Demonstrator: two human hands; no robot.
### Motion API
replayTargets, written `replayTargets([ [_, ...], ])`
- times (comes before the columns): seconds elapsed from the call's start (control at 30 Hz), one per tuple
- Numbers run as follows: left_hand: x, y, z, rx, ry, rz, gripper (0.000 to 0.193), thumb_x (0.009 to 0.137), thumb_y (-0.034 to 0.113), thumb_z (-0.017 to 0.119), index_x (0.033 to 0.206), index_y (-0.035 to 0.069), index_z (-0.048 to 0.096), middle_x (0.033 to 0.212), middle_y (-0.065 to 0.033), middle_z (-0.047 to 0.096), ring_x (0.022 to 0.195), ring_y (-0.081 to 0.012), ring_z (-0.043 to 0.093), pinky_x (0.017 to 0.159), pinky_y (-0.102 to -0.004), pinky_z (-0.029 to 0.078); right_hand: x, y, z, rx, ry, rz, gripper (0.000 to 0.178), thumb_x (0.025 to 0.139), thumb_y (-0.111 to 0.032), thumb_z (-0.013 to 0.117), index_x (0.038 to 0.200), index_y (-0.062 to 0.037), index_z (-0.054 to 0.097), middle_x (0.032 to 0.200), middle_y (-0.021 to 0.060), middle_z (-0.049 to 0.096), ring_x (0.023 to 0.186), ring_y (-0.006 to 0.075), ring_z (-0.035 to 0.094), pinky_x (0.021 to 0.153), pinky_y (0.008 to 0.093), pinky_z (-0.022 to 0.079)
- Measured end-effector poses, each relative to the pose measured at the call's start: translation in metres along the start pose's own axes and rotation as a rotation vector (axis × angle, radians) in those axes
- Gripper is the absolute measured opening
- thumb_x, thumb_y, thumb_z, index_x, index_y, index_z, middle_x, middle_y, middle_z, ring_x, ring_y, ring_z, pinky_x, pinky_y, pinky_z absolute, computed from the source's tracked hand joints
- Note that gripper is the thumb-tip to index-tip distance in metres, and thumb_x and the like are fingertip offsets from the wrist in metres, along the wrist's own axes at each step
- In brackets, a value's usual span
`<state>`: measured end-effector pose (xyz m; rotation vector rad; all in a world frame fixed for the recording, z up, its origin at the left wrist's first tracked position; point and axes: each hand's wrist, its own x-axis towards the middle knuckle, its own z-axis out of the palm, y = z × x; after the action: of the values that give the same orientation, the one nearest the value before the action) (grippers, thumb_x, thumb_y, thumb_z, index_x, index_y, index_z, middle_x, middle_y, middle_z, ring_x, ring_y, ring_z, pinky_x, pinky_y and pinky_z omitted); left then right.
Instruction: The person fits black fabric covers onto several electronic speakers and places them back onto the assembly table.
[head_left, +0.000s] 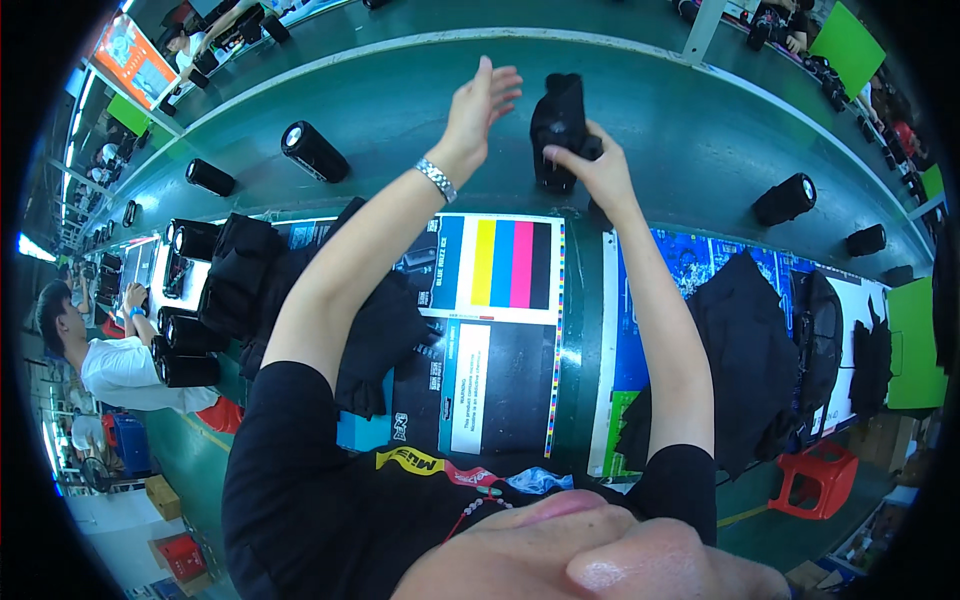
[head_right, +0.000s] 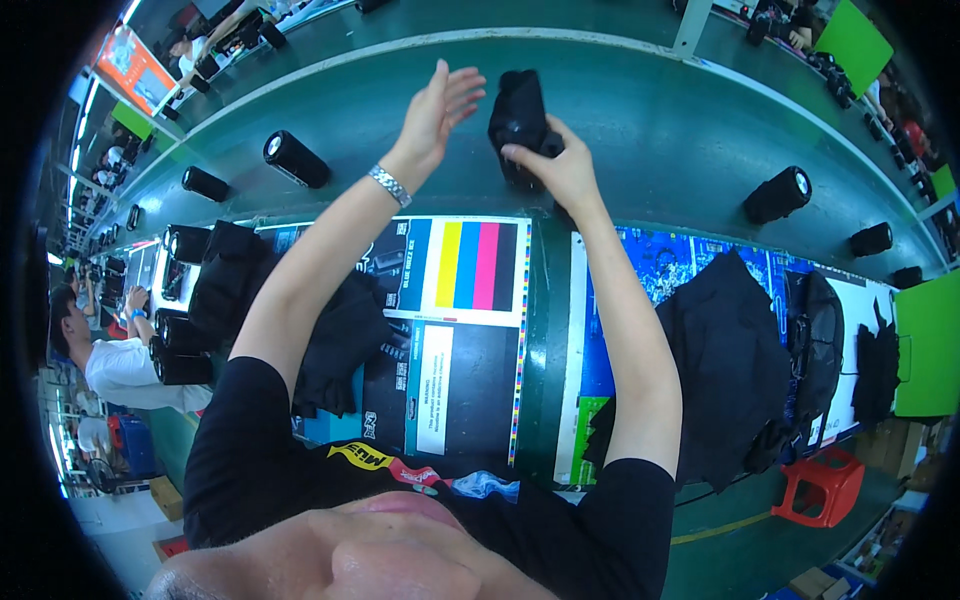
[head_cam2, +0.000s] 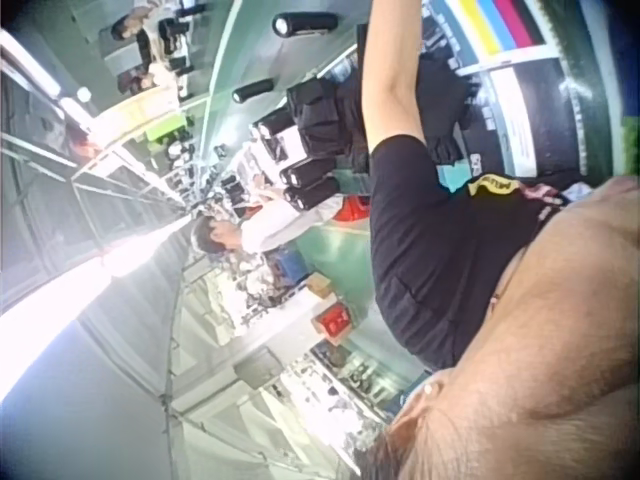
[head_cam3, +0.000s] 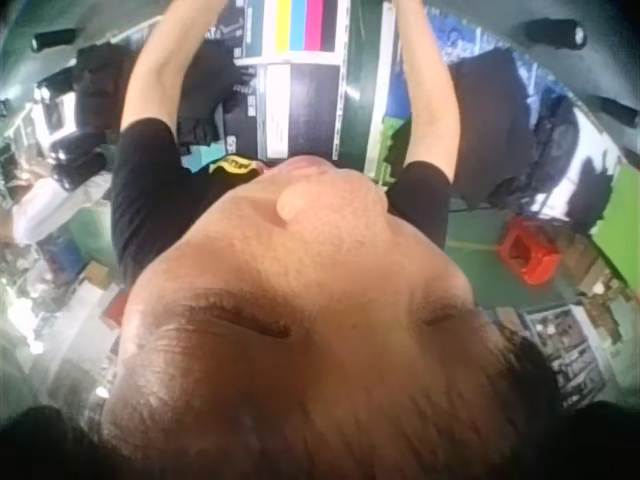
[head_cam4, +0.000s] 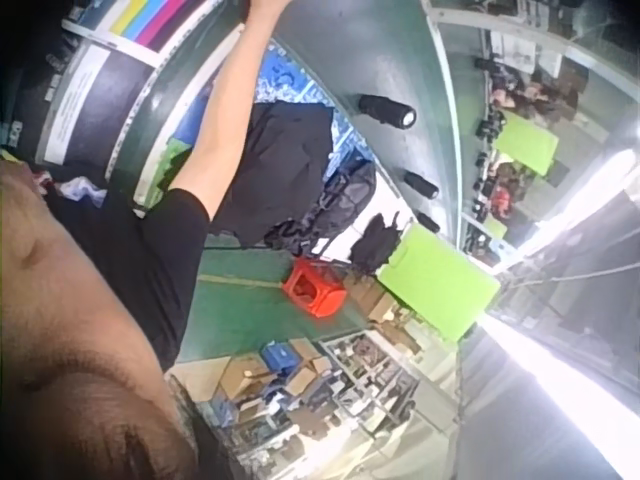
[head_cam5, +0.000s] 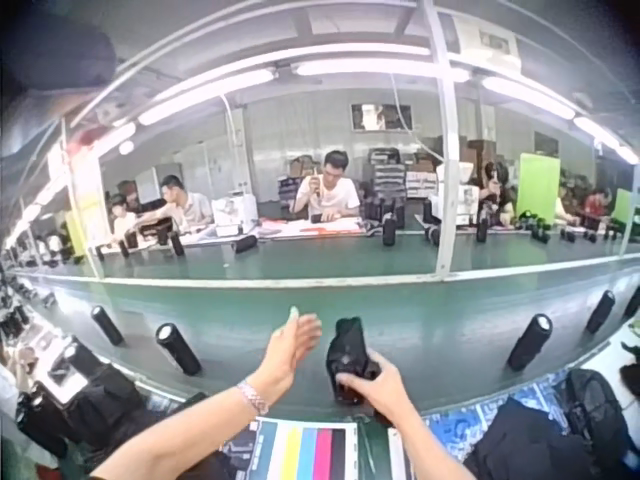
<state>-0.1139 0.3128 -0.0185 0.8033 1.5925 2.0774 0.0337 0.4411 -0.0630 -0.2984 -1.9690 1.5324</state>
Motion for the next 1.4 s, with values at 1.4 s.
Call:
replayTargets([
  [1.4, 0.002, -0.098, 0.059, -0.041, 0.057, -0.126, 0.058, 0.097, 0.047, 0.041, 0.103, -0.006, 0.063, 0.092, -0.0113, 0.068, 0.086, -0.0153, 0.062, 0.08, -0.0267, 0.045, 0.028, 0.067, -0.046, 0.008, 0.783, 0.285, 0.04, 0.086, -0.038, 0.065, 0.08, 0.0011, 0.065, 0.081, 0.0074, 0.067, 0.072, 0.0159, 0.057, 0.066, 0.0323, 0.045],
])
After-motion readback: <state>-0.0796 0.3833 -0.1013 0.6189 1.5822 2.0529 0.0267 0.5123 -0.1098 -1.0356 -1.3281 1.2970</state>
